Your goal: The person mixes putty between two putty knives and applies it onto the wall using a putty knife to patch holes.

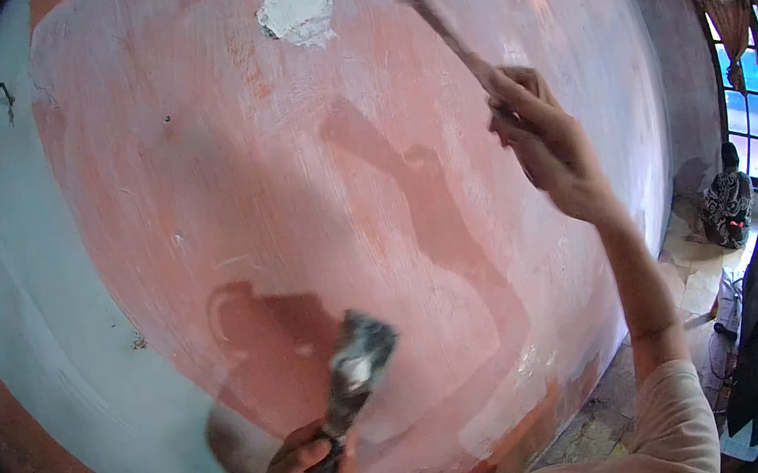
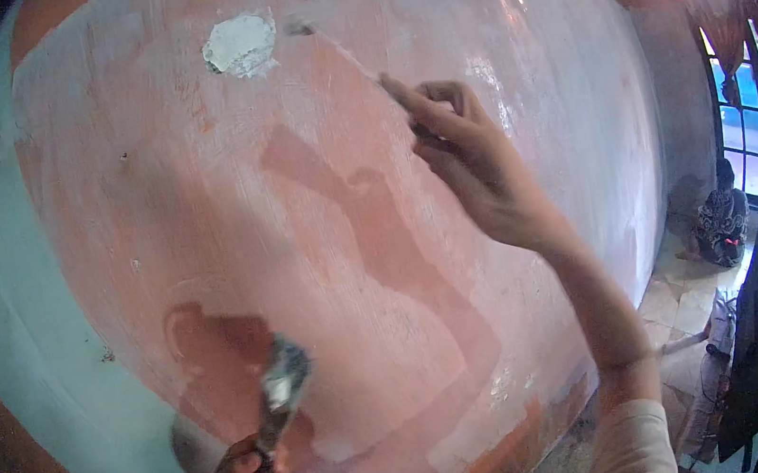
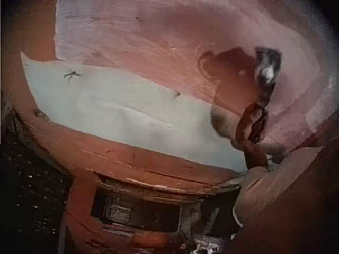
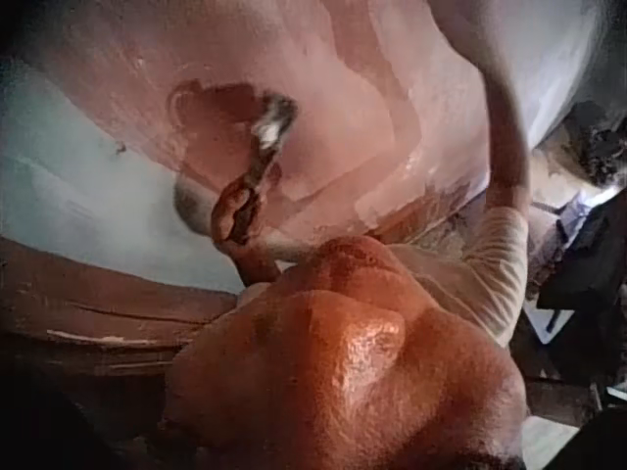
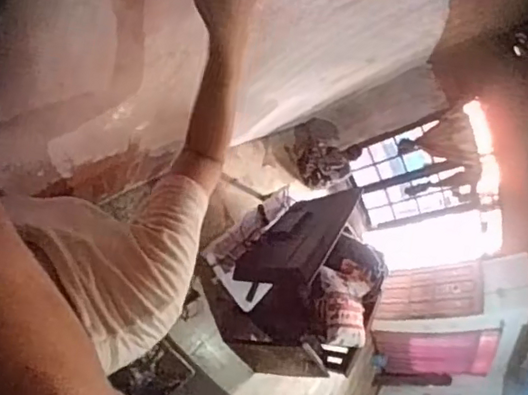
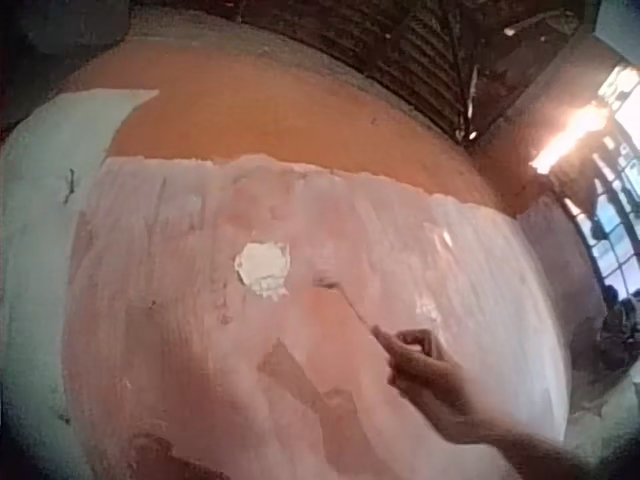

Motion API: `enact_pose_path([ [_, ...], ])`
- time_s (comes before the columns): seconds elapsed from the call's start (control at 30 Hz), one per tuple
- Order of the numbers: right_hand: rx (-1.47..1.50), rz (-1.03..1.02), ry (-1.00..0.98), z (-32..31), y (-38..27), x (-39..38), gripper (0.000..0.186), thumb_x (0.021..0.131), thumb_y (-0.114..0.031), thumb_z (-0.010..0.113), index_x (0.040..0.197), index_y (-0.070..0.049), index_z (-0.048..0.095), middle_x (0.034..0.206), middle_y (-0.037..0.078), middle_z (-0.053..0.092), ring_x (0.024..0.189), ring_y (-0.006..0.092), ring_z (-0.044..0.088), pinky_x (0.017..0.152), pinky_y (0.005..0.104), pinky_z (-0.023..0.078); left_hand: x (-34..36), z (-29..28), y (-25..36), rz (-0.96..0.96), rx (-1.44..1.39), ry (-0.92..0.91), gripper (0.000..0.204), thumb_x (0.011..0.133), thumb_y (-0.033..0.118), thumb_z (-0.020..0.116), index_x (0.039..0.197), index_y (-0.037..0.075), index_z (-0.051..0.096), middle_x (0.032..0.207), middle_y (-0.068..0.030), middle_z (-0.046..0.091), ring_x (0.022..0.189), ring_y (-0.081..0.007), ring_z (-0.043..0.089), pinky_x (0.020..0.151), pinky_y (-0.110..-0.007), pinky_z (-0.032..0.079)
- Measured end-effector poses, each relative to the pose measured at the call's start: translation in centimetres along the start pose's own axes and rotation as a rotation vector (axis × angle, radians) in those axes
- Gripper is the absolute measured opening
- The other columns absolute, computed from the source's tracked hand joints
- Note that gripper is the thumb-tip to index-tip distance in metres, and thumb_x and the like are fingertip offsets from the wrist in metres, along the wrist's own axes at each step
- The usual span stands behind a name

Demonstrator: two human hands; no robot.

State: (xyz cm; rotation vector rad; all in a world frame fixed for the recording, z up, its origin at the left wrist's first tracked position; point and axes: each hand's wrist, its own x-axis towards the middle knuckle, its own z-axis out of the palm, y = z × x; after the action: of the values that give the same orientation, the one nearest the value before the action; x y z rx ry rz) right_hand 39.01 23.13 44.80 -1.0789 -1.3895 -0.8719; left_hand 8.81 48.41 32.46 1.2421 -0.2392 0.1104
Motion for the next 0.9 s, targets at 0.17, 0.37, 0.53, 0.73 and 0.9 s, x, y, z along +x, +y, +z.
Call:
enact_pose_path([
  [0.17,-0.370,-0.102,0.174,4.5,3.5,5.1,0.052,0.089,0.007,0.049,0.135,-0.018,0.051,0.111,0.009,0.048,0.078,0.0149,0.051,0.071,0.0275,0.046,-5.3,-5.3,-0.3,0.380,-0.221,0.115,0.033,0.086,0.015,0.048,0.094,-0.018,0.045,0.062,-0.0204,0.050,0.029,-0.0175,0.036,0.026,-0.031,0.030],
  [0.37,-0.438,-0.133,0.275,6.1,7.9,8.1,0.057,0.083,0.011,0.050,0.131,-0.019,0.055,0.109,0.013,0.049,0.079,0.0174,0.057,0.068,0.0277,0.049,-6.9,-11.2,-1.4,0.579,-0.262,0.471,0.031,0.087,0.020,0.048,0.088,-0.011,0.046,0.053,-0.0204,0.047,0.027,-0.0201,0.036,0.026,-0.033,0.031],
  [0.53,-0.498,-0.173,0.275,6.7,8.1,8.6,0.062,0.078,0.014,0.051,0.131,-0.019,0.055,0.110,0.014,0.049,0.078,0.0187,0.058,0.067,0.0303,0.050,-6.8,-11.6,0.3,0.281,-0.029,0.105,0.035,0.086,0.020,0.049,0.092,-0.015,0.047,0.060,-0.0216,0.050,0.028,-0.0174,0.036,0.026,-0.032,0.030],
  [0.73,-0.577,-0.288,0.279,7.0,8.9,9.0,0.064,0.074,0.013,0.057,0.131,-0.016,0.055,0.109,0.018,0.050,0.079,0.0263,0.056,0.068,0.0346,0.050,-7.6,-14.8,-0.7,0.335,-0.154,0.175,0.034,0.086,0.022,0.054,0.092,-0.011,0.050,0.053,-0.0200,0.053,0.029,-0.0206,0.038,0.028,-0.034,0.033],
  [0.9,-0.605,-0.374,0.212,6.8,9.6,7.9,0.059,0.078,0.012,0.055,0.130,-0.016,0.056,0.112,0.016,0.049,0.077,0.0244,0.057,0.067,0.0343,0.050,-8.2,-15.8,0.0,0.070,-0.058,0.033,0.033,0.085,0.022,0.057,0.095,-0.010,0.052,0.060,-0.0218,0.056,0.037,-0.0238,0.048,0.034,-0.036,0.040],
])
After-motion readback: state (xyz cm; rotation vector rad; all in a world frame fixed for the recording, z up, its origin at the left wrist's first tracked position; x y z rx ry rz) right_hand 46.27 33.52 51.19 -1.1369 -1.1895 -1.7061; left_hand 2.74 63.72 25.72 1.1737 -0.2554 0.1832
